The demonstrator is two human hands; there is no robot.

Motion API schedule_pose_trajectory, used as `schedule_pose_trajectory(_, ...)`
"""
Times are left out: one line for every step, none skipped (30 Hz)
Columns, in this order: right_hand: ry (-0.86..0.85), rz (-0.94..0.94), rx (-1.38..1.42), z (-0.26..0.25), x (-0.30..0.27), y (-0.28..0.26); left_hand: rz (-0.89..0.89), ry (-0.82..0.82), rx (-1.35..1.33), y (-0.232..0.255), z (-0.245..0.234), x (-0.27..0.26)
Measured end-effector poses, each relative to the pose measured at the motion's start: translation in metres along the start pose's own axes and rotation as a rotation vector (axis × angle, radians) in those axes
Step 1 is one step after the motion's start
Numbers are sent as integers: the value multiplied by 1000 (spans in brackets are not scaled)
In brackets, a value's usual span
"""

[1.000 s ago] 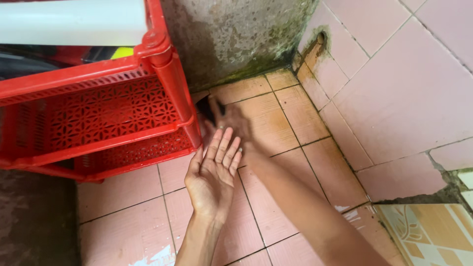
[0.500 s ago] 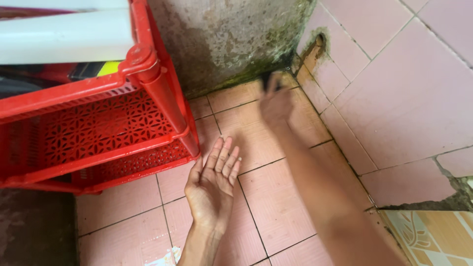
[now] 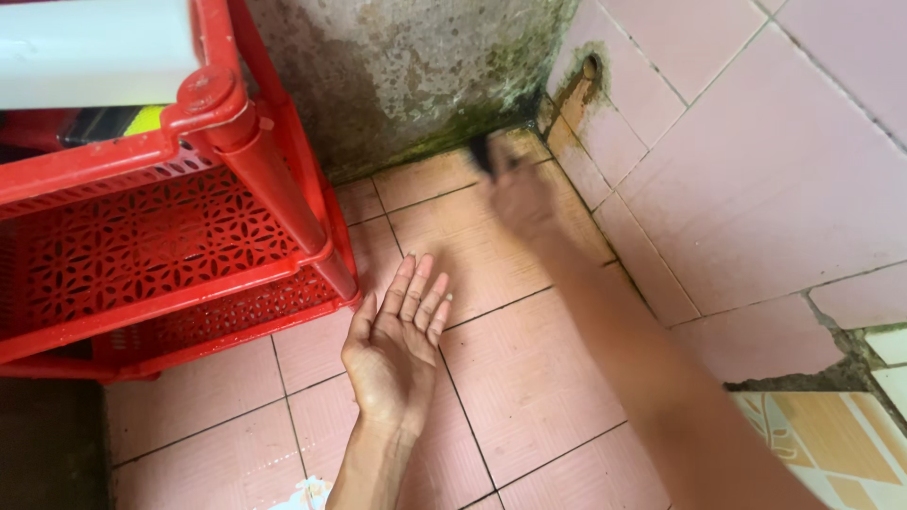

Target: The person scrubs the pink tiled bathroom floor with a black sponge, focusing on corners and edges. They scoop water from a bucket with a green mug and pour it onto the floor to rinse the area. The person moves a red plastic storage rack to clean underneath it before placing it back.

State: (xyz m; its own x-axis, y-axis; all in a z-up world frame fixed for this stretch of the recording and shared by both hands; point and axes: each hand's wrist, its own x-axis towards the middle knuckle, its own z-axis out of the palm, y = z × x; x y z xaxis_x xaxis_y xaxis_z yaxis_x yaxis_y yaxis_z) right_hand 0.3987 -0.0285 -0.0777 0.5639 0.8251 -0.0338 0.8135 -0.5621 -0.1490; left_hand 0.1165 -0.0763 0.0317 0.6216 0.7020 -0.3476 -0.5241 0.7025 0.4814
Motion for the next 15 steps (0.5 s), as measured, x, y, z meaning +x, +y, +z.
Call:
schedule_pose_trajectory(-27,98,-19,0,11,17,-2,5,0,-1,0,-1)
schedule_pose_trajectory(60,133,-111,4,23,29,-6,4,5,0,1,0)
schedule_pose_trajectory(146,169,-204,12,32,36,-16,4,18,1,2,-1)
schedule_pose_trajectory(230,197,-296,24,40,36,-19,10,29,3,2,-3)
schedule_pose_trajectory(222,214,-284,36,43,35,-22,15,40,6,1,-5)
schedule_pose_trajectory(218,229,-273,46,46,32,-2,15,52,10,2,-5)
schedule_pose_trajectory(214,243,-262,55,48,26,17,15,63,13,2,-4)
schedule_pose_trajectory(322,180,-216,61,45,15,29,15,71,14,2,-4)
schedule_pose_trajectory(429,116,-169,67,43,-3,34,1,71,16,2,-3)
schedule_pose_trajectory(398,-31,-302,71,36,-20,32,-12,69,17,2,-1)
schedule_pose_trajectory(364,-178,-432,74,27,-41,29,-26,66,18,2,0)
schedule_pose_trajectory(329,-285,-491,71,18,-62,25,-31,55,16,4,2)
schedule_pose_trajectory(272,-272,-326,64,7,-83,21,-35,44,15,7,4)
schedule_pose_trajectory(223,-257,-174,57,-9,-104,20,-38,34,14,8,4)
schedule_pose_trajectory(195,-261,-77,48,-24,-119,21,-49,37,12,10,4)
